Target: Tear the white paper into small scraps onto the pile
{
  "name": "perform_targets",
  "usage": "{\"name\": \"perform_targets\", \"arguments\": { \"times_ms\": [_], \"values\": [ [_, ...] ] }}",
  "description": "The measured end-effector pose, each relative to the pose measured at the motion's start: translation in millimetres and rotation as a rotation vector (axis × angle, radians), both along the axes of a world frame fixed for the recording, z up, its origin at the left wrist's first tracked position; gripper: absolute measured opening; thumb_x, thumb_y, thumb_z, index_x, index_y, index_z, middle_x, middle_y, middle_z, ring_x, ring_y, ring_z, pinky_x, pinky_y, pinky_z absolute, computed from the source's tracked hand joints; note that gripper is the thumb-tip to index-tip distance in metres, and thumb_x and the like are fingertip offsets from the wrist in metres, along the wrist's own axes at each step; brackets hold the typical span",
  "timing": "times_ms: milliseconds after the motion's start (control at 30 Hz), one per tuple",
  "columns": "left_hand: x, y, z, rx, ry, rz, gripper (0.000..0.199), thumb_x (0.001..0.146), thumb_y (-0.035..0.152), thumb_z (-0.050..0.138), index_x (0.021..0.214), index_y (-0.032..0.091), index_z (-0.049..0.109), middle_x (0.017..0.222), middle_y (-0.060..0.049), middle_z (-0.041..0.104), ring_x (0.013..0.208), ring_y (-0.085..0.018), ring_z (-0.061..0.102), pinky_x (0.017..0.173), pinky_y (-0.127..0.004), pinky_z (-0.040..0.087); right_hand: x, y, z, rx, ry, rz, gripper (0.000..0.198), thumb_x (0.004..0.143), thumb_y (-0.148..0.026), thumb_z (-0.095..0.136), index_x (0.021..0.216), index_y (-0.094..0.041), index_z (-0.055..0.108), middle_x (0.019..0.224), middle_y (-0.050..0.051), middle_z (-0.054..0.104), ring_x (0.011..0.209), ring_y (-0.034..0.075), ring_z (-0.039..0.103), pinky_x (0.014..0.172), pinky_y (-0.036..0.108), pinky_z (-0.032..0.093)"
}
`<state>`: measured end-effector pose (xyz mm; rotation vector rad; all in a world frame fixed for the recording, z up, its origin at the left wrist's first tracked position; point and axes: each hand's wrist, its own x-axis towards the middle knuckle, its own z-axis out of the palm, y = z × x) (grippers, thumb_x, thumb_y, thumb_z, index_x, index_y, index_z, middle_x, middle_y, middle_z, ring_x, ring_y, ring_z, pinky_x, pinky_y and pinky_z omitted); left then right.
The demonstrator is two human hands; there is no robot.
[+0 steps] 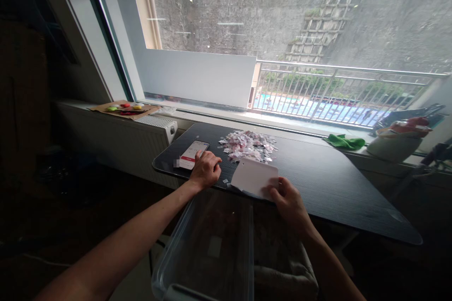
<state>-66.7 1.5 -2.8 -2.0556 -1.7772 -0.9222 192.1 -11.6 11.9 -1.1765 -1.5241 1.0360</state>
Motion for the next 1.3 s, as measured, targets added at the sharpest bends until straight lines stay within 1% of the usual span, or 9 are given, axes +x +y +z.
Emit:
{"name": "perform_targets", "arguments": {
  "times_ms": [133, 267, 467, 533, 700, 800, 933, 1133, 1300],
  "values": [
    [-0.7, 0.5, -1.2, 0.006, 0.007, 0.005, 0.018, 0.075, 0.016, 0.05, 0.084, 0.02, 0.064, 0.086, -0.006, 0.066, 0.098, -0.024, 0.056, 0.105, -0.051, 0.025, -4.5, 0.5, -1.7, 0.014, 0.011, 0.055, 0.023, 0.07, -0.034, 0.06, 0.087, -0.019, 0.058, 0.08, 0.005, 0.071, 0.074, 0.02, 0.068, 0.068, 0.032, 0.054],
    [-0.3, -0.2, -0.3, 0.009, 0.003, -0.001, 0.017, 0.075, 0.016, 0.05, 0.084, 0.021, 0.064, 0.085, -0.005, 0.066, 0.098, -0.024, 0.056, 0.105, -0.05, 0.025, -5.1, 3.3, -3.8, 0.029, -0.022, 0.023, 0.025, 0.071, -0.036, 0.059, 0.09, -0.018, 0.058, 0.082, 0.006, 0.07, 0.074, 0.021, 0.067, 0.068, 0.034, 0.054],
    [0.5, -0.9, 1.2, 0.01, 0.002, -0.001, 0.017, 0.074, 0.015, 0.05, 0.083, 0.021, 0.064, 0.083, -0.005, 0.066, 0.097, -0.024, 0.056, 0.105, -0.05, 0.026, -9.5, -2.8, 2.3, 0.043, -0.007, 0.088, 0.024, 0.071, -0.035, 0.06, 0.089, -0.019, 0.059, 0.082, 0.005, 0.071, 0.073, 0.02, 0.068, 0.065, 0.031, 0.054],
    [0.7, -1.1, 1.5, 0.01, -0.003, -0.003, 0.018, 0.074, 0.015, 0.05, 0.083, 0.021, 0.064, 0.083, -0.005, 0.066, 0.098, -0.024, 0.056, 0.105, -0.05, 0.025, -4.3, -3.8, 4.3, 0.045, 0.001, 0.078, 0.024, 0.071, -0.035, 0.06, 0.089, -0.018, 0.059, 0.082, 0.006, 0.071, 0.073, 0.02, 0.068, 0.066, 0.031, 0.054],
    [1.0, -1.2, 1.9, 0.003, -0.018, -0.007, 0.017, 0.074, 0.015, 0.051, 0.083, 0.021, 0.064, 0.086, -0.005, 0.066, 0.098, -0.024, 0.056, 0.105, -0.051, 0.025, 22.7, 1.2, 1.9, 0.016, -0.029, -0.046, 0.028, 0.069, -0.035, 0.063, 0.09, -0.018, 0.058, 0.08, 0.007, 0.072, 0.074, 0.022, 0.069, 0.068, 0.034, 0.055],
    [0.8, -1.0, 1.8, 0.005, -0.014, -0.007, 0.017, 0.075, 0.016, 0.05, 0.083, 0.021, 0.064, 0.085, -0.005, 0.066, 0.099, -0.024, 0.056, 0.106, -0.051, 0.025, 30.5, 1.5, -1.6, -0.012, -0.046, -0.046, 0.026, 0.068, -0.035, 0.063, 0.088, -0.019, 0.059, 0.08, 0.005, 0.073, 0.075, 0.022, 0.069, 0.069, 0.034, 0.056],
    [0.9, -1.1, 2.2, 0.006, -0.011, -0.008, 0.017, 0.075, 0.016, 0.05, 0.083, 0.02, 0.064, 0.085, -0.005, 0.066, 0.098, -0.024, 0.056, 0.105, -0.051, 0.025, 28.4, 0.1, -4.2, -0.046, -0.027, 0.012, 0.027, 0.068, -0.036, 0.063, 0.088, -0.019, 0.06, 0.081, 0.005, 0.073, 0.076, 0.022, 0.069, 0.07, 0.034, 0.056],
    [1.4, -1.4, 2.5, 0.005, -0.007, -0.005, 0.017, 0.074, 0.016, 0.05, 0.083, 0.02, 0.064, 0.085, -0.005, 0.066, 0.097, -0.024, 0.056, 0.104, -0.051, 0.027, 27.7, 1.8, -3.9, -0.039, -0.026, -0.026, 0.026, 0.065, -0.034, 0.065, 0.086, -0.02, 0.061, 0.079, 0.004, 0.073, 0.075, 0.023, 0.069, 0.069, 0.035, 0.055],
    [0.9, -1.0, 1.4, -0.003, -0.003, 0.005, 0.017, 0.074, 0.016, 0.05, 0.083, 0.02, 0.064, 0.085, -0.006, 0.066, 0.098, -0.024, 0.056, 0.105, -0.051, 0.025, 11.3, 0.2, -0.1, -0.02, -0.012, 0.042, 0.027, 0.068, -0.035, 0.063, 0.089, -0.018, 0.06, 0.082, 0.006, 0.072, 0.074, 0.021, 0.068, 0.068, 0.033, 0.055]
  ]
}}
